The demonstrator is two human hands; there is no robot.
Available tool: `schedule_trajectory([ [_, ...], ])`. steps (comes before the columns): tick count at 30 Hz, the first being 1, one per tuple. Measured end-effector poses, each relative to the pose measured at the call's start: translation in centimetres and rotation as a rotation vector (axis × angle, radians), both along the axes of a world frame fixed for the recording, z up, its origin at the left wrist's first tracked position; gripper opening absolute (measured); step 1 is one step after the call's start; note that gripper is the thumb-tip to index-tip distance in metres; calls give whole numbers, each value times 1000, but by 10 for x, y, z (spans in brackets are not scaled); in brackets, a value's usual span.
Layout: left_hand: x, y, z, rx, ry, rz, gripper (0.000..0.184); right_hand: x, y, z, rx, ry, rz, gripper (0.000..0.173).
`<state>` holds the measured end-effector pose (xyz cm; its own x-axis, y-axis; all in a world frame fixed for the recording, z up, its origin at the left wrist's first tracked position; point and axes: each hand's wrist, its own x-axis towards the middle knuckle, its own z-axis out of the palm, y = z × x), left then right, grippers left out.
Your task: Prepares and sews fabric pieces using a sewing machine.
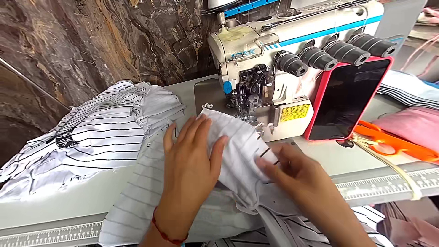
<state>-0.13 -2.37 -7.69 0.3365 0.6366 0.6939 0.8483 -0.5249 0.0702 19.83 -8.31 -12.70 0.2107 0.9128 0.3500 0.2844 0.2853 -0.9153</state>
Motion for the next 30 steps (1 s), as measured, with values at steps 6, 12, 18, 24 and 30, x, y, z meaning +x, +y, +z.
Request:
schedule_trajectory([
  [6, 14, 21, 38, -240, 166, 83, 60, -14, -18, 1, 0, 140, 258, 10],
  [12, 23, 91, 57, -763, 198, 34, 70, -25, -1, 16, -78, 217, 153, 13],
  [18, 35, 123, 64, -398, 103, 56, 53, -29, -4, 7, -59, 295, 204, 16],
  [24, 15, 36, 48, -344, 122, -83, 41, -28, -13, -1, -11, 344, 229, 12],
  [30, 16, 108, 45, -569, 249, -268, 59, -34, -5, 3, 36, 402, 179, 8],
])
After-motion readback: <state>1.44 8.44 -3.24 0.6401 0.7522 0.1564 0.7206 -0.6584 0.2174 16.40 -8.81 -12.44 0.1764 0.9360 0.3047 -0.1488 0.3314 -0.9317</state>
